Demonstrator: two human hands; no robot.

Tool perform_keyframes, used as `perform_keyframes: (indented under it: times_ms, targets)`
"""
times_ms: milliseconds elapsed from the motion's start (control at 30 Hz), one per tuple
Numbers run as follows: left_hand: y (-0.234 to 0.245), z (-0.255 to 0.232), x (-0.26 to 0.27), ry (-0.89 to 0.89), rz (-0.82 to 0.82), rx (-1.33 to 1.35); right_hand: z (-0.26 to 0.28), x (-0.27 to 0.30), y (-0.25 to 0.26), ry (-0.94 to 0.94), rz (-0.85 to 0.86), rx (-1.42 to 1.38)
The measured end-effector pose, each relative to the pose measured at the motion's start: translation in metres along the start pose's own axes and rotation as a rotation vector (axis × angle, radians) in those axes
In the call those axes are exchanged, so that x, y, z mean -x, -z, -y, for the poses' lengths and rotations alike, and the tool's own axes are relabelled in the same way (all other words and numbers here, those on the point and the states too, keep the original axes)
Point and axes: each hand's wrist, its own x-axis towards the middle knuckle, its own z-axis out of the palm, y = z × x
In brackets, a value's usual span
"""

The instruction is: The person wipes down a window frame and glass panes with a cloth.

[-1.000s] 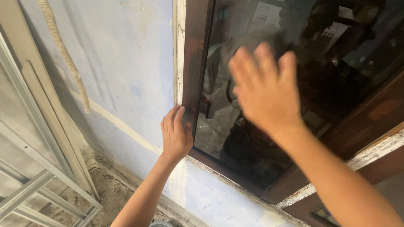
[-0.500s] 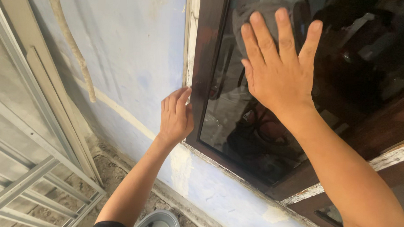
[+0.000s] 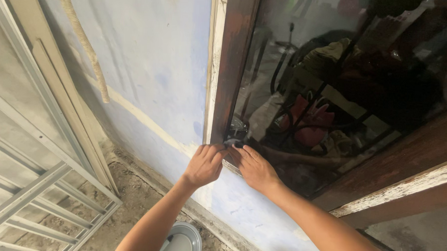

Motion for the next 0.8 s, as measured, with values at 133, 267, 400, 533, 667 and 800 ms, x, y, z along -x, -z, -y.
perform_keyframes:
  times_ms: [133,267,400,533,667,800]
  targets:
    - [-0.005,-0.017,0.007,0.014,0.004,0.045,-0.005,0.019,0.010,0.028,-0.048,-0.086]
    - [-0.012,-0.033,0.010,0.013,0.074,0.063,-0.010,0.048,0.025,0.013,-0.052,-0.180]
    - [-0.018,-0.050,0.007,-0.020,0.106,0.098,-0.019,0.087,0.039,0.021,-0.057,-0.131]
    - [-0.018,-0.065,-0.002,-0.024,0.054,0.172,-0.020,0.118,0.046,0.023,-0.040,-0.144]
    - [-0.011,-0.074,-0.011,-0.044,0.038,0.178,-0.024,0.139,0.045,0.023,-0.026,-0.203]
    - [0.000,-0.075,-0.029,-0.105,0.041,0.185,-0.049,0.150,0.063,0.082,0.052,-0.155]
